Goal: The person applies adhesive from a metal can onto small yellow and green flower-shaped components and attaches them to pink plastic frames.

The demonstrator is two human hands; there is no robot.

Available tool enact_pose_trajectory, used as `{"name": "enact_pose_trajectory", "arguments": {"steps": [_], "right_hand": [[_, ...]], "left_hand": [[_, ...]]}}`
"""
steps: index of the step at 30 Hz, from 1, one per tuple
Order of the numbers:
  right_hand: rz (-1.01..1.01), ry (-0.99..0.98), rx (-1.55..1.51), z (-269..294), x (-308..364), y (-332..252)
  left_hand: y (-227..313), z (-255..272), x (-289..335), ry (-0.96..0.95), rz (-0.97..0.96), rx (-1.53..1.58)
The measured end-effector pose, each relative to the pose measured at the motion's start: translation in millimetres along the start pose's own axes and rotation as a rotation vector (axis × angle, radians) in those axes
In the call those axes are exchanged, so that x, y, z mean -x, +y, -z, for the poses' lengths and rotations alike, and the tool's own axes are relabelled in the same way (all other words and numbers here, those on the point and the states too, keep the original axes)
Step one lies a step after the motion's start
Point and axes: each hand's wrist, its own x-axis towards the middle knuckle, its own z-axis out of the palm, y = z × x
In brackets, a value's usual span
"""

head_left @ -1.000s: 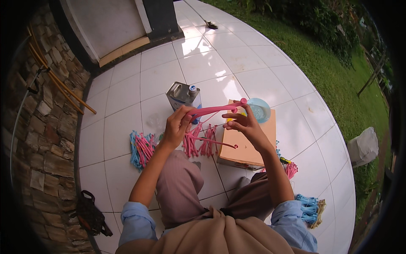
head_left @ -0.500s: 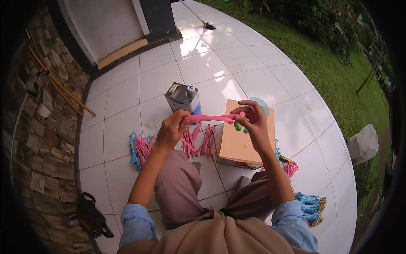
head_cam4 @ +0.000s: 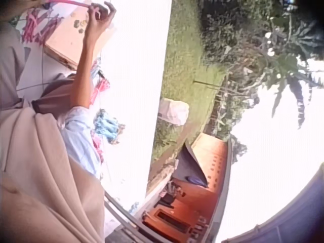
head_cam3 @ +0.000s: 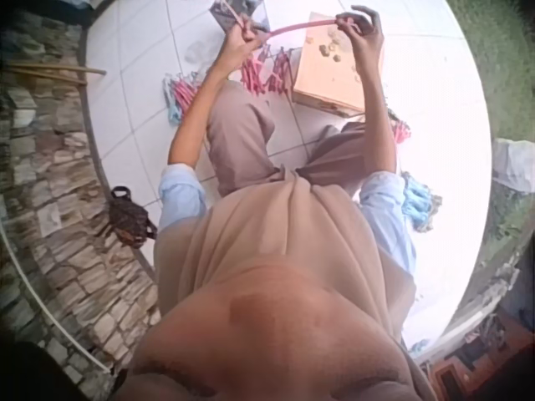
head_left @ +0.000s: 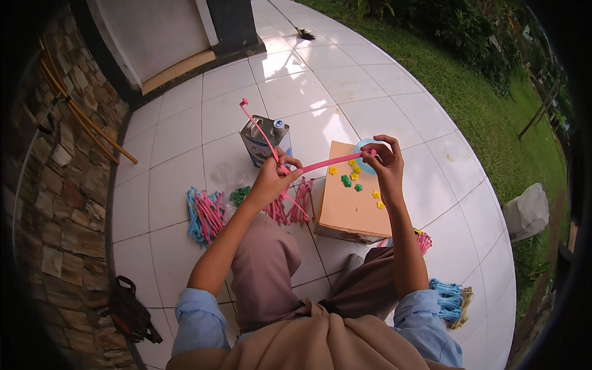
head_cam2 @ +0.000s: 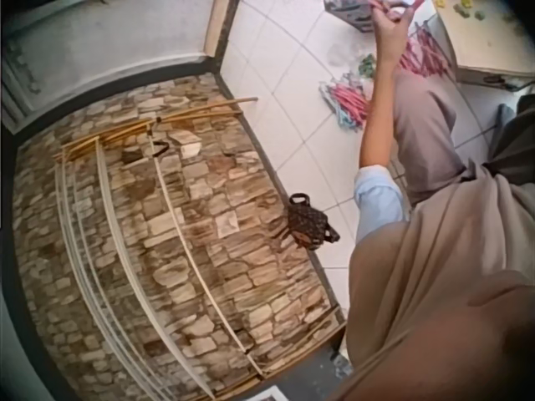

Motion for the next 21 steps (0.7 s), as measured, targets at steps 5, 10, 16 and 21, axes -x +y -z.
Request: {"name": "enact_pose_trajectory", "arguments": {"steps": [5,10,16,21], "right_hand": [[-0.167,-0.072,0.216,4.5,-14.5,64.2],[0.092,-0.328,0.741,-3.0,-12.2,153.0],[0.138,-0.396,0.910,-2.4,-20.4,178.6],[0.100,-0.315,0.863,-3.2,-24.3,164.6]], "left_hand": [[-11.1,7.3,-3.1,0.274,0.218,0.135],[-13.3,-2.5,-3.1,0.317,0.273,0.207],[-17.3,4.7,-4.0,0.297,0.314,0.257],[-22.2,4.8,-4.5,0.282,0.349,0.359]]}}
